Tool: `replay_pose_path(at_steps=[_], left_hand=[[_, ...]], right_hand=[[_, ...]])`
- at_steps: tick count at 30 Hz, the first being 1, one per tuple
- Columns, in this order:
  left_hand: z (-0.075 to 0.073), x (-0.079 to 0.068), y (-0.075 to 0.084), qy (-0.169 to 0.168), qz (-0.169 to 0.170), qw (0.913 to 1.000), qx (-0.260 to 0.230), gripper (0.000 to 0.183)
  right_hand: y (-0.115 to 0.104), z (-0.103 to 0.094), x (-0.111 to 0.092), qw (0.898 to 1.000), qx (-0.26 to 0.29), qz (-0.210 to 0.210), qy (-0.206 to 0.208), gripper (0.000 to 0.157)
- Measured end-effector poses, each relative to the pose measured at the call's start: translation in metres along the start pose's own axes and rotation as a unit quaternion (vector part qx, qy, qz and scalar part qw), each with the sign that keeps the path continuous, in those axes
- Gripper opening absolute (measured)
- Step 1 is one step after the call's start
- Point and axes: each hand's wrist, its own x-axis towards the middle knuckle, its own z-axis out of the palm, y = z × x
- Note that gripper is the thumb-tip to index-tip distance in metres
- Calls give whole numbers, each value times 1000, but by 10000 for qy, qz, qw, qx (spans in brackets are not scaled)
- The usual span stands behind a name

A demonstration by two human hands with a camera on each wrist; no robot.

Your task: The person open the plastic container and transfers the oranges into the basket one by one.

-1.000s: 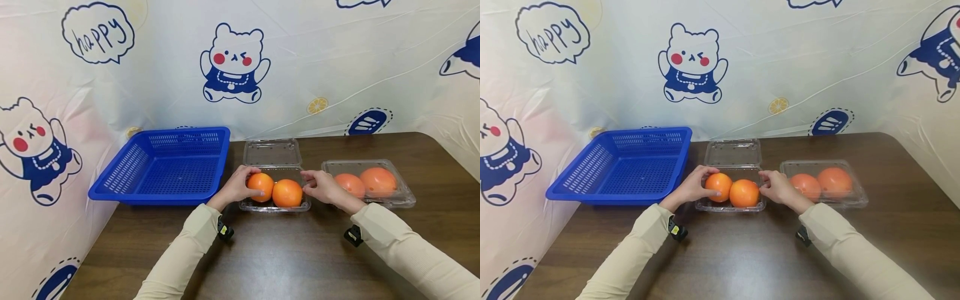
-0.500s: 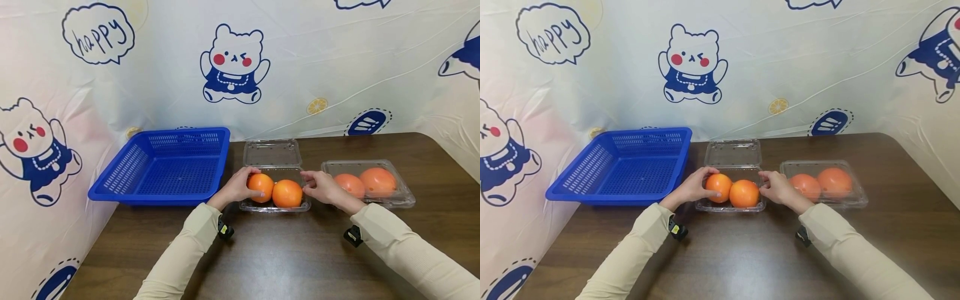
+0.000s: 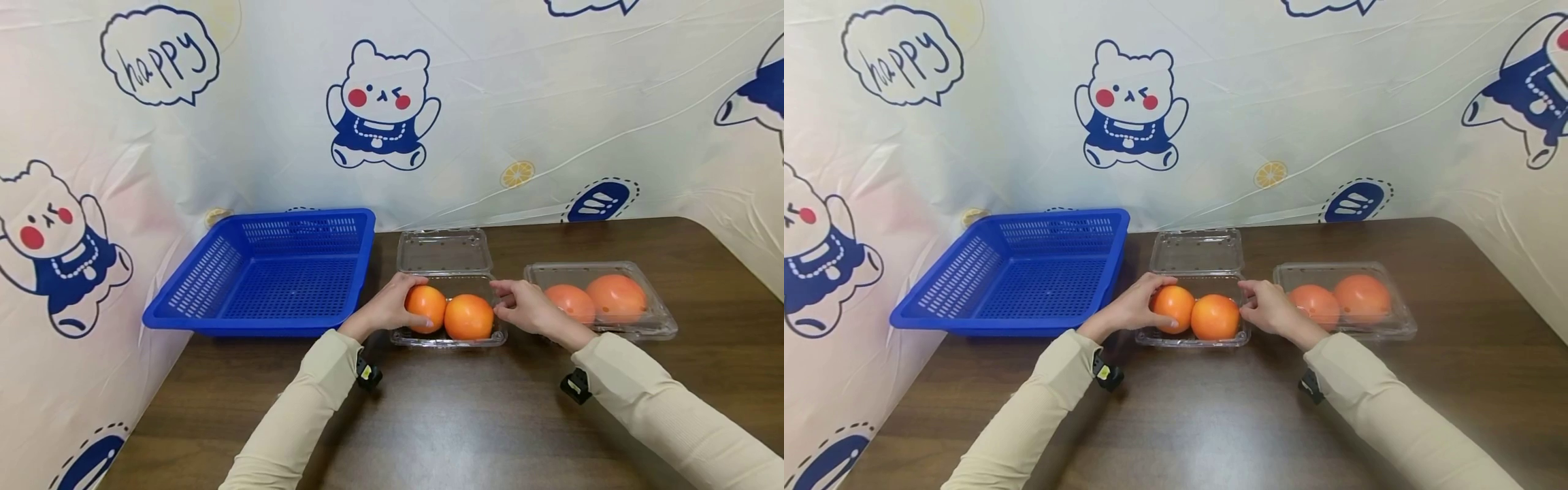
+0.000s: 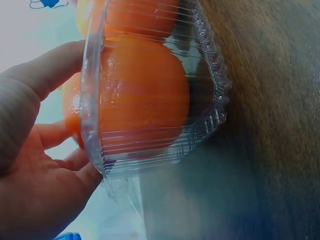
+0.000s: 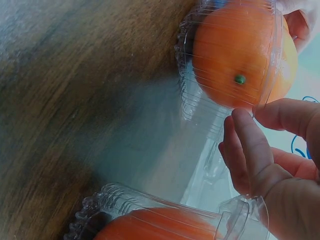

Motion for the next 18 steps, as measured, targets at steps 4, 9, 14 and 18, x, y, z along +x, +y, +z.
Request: replay_pose_path(at_steps=[4, 9, 14, 18], left_hand=[[0, 0, 0, -17, 65, 9999, 107, 71], [0, 1, -1, -15, 97, 9999, 143, 69], [-1, 0, 0, 55, 141, 9998, 136, 67], [1, -1, -1, 135, 203, 9996, 120, 66]], right_hand=[[0, 0, 0, 10000, -24, 9, -22, 44], [0, -1, 1, 10000, -67, 0, -14, 44], [-1, -1, 1, 10000, -76, 17, -24, 44], [-2, 0, 0, 9999, -98, 58, -31, 44]])
